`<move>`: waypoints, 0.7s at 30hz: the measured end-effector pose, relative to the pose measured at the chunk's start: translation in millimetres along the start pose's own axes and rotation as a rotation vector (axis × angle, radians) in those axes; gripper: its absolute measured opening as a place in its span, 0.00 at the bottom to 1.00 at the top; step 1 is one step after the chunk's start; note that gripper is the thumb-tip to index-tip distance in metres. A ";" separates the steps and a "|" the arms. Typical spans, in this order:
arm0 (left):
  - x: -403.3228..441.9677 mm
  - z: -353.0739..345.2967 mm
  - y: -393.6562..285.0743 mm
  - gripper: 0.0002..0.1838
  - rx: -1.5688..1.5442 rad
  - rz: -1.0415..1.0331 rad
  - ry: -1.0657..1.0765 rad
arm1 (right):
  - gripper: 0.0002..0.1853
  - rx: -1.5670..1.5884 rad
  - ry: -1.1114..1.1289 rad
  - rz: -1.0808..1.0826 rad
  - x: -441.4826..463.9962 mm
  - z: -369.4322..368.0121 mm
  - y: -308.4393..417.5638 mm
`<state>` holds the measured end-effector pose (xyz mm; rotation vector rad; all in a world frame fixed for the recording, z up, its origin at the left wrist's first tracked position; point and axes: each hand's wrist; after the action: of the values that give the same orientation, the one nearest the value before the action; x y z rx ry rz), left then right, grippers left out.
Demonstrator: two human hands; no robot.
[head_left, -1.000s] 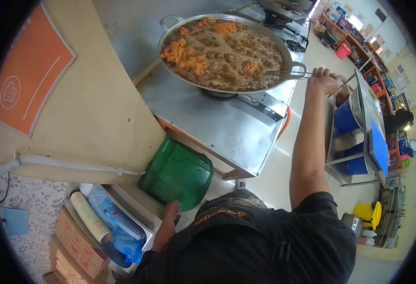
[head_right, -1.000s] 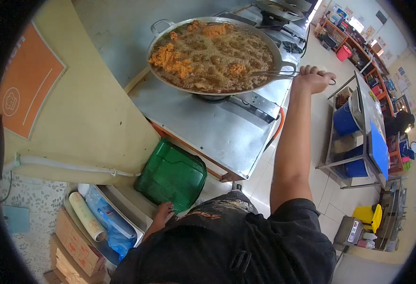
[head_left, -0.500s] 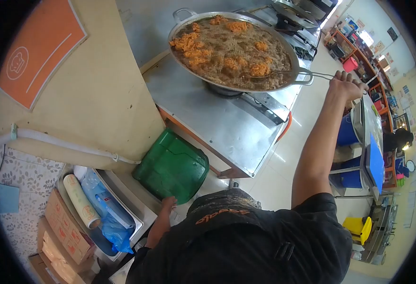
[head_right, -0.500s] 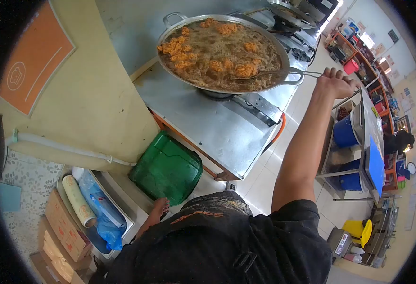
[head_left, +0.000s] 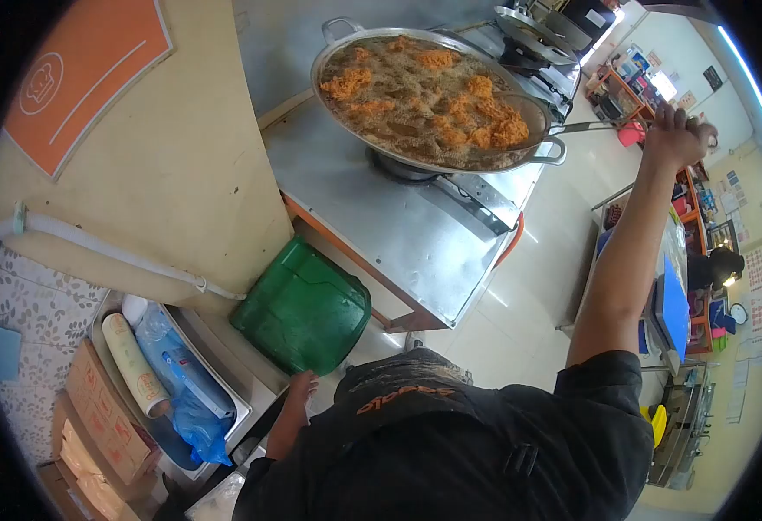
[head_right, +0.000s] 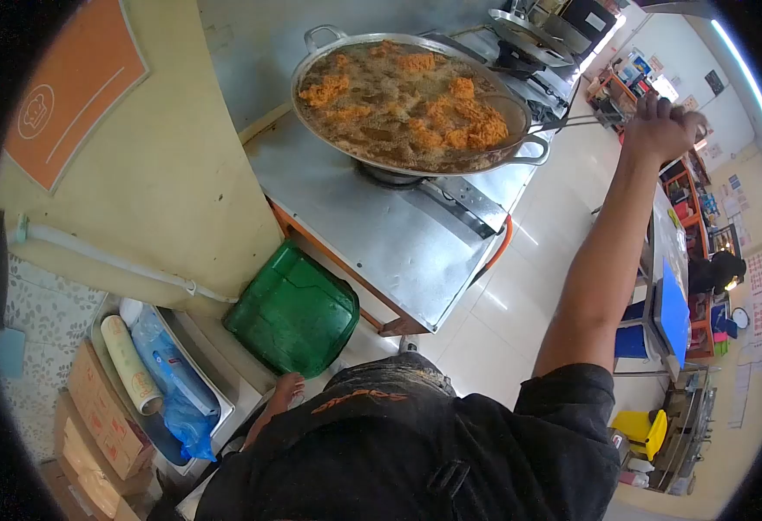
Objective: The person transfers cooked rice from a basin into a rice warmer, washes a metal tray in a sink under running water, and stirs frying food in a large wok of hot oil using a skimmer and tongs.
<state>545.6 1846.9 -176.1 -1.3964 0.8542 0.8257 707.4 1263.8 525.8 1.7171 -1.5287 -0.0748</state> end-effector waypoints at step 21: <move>-7.5 -10.8 35.4 0.22 -0.179 -0.040 -0.026 | 0.25 -0.774 0.846 0.457 -173.8 -201.7 -64.6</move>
<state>510.7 1836.7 -186.1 -1.5505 0.7447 0.9048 821.9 1512.2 542.5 0.6142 -0.9938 0.2416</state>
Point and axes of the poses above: each hand's wrist, its own x-axis towards the middle knuckle, its own z-axis out of the back of the hand, y = z × x, and after that the axes turned 5 degrees about -z, right-handed
